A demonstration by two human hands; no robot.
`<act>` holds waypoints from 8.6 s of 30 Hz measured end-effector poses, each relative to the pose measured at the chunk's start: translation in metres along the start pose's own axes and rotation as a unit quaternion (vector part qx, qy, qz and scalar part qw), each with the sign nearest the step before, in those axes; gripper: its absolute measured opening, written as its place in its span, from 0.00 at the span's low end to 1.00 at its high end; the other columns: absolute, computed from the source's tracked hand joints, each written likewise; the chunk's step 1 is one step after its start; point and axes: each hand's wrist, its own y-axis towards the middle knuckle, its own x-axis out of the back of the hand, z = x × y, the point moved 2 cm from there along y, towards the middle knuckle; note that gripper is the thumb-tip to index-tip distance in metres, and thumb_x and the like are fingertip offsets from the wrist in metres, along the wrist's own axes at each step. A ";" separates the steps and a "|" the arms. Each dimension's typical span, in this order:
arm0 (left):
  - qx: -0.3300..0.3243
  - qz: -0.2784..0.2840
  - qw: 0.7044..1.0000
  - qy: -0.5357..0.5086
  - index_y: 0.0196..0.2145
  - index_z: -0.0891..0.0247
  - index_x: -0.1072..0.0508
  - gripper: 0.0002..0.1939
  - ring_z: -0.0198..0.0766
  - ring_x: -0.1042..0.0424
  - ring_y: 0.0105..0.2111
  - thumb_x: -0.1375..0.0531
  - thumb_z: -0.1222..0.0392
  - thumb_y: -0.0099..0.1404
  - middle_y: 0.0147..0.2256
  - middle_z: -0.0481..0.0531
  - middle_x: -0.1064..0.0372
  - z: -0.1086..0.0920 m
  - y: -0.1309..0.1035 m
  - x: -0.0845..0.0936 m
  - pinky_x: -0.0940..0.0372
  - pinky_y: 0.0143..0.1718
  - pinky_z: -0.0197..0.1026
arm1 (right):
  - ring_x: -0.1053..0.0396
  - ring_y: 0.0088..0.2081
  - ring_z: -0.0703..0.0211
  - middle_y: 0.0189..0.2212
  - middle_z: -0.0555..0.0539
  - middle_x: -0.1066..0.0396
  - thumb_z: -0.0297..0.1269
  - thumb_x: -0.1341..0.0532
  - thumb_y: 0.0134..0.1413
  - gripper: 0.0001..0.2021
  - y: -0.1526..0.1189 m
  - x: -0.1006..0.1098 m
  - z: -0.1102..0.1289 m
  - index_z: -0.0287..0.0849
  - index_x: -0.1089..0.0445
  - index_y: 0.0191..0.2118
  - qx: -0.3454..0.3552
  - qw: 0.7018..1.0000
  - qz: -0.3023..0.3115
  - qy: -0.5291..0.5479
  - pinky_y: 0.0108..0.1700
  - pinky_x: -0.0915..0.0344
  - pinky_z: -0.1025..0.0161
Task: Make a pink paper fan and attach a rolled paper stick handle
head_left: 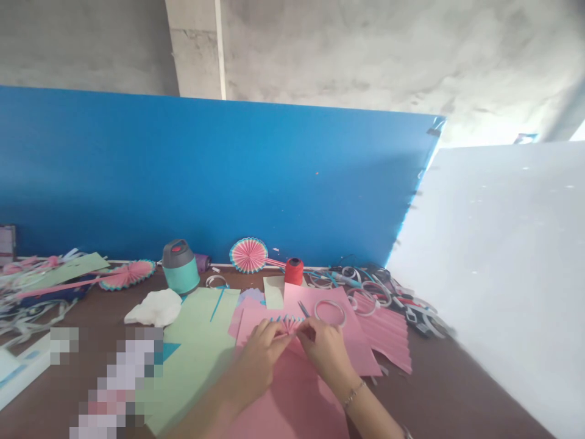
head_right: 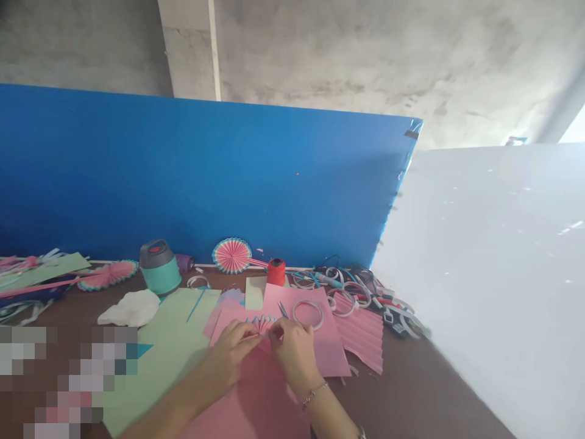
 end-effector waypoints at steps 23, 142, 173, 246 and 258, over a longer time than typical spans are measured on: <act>0.002 -0.111 0.989 -0.096 0.49 0.59 0.29 0.28 0.42 0.37 0.45 0.54 0.78 0.56 0.43 0.57 0.34 0.027 0.002 -0.004 0.37 0.48 0.49 | 0.32 0.37 0.53 0.34 0.42 0.28 0.38 0.54 0.58 0.14 0.014 0.003 -0.032 0.40 0.33 0.37 -0.010 0.986 -0.088 0.143 0.39 0.40 0.60; 0.068 -0.212 0.966 -0.132 0.44 0.59 0.30 0.12 0.40 0.28 0.40 0.48 0.57 0.66 0.37 0.54 0.27 0.023 0.002 -0.012 0.32 0.44 0.44 | 0.36 0.32 0.57 0.29 0.47 0.31 0.29 0.47 0.54 0.08 -0.011 -0.004 0.017 0.43 0.32 0.32 0.200 0.968 -0.062 0.138 0.37 0.42 0.60; 0.077 -0.142 0.975 -0.154 0.44 0.60 0.28 0.13 0.36 0.26 0.36 0.48 0.56 0.66 0.37 0.51 0.24 0.016 0.000 -0.011 0.33 0.41 0.35 | 0.42 0.25 0.65 0.21 0.51 0.37 0.48 0.40 0.50 0.16 -0.007 -0.015 0.008 0.39 0.33 0.24 -0.025 0.901 0.142 0.409 0.28 0.45 0.68; 0.080 -0.084 0.963 -0.241 0.38 0.62 0.26 0.13 0.35 0.30 0.31 0.49 0.57 0.66 0.32 0.51 0.26 0.002 0.003 -0.001 0.35 0.34 0.33 | 0.36 0.25 0.66 0.21 0.50 0.31 0.51 0.34 0.44 0.19 -0.005 -0.011 0.006 0.37 0.31 0.26 -0.064 0.823 0.235 0.513 0.30 0.42 0.67; 0.101 -0.131 0.963 -0.215 0.40 0.61 0.26 0.12 0.35 0.27 0.31 0.46 0.55 0.64 0.33 0.50 0.24 0.009 0.002 -0.006 0.33 0.35 0.33 | 0.37 0.24 0.66 0.20 0.51 0.32 0.49 0.32 0.40 0.18 -0.004 -0.012 0.006 0.37 0.30 0.25 -0.074 0.830 0.212 0.511 0.30 0.42 0.67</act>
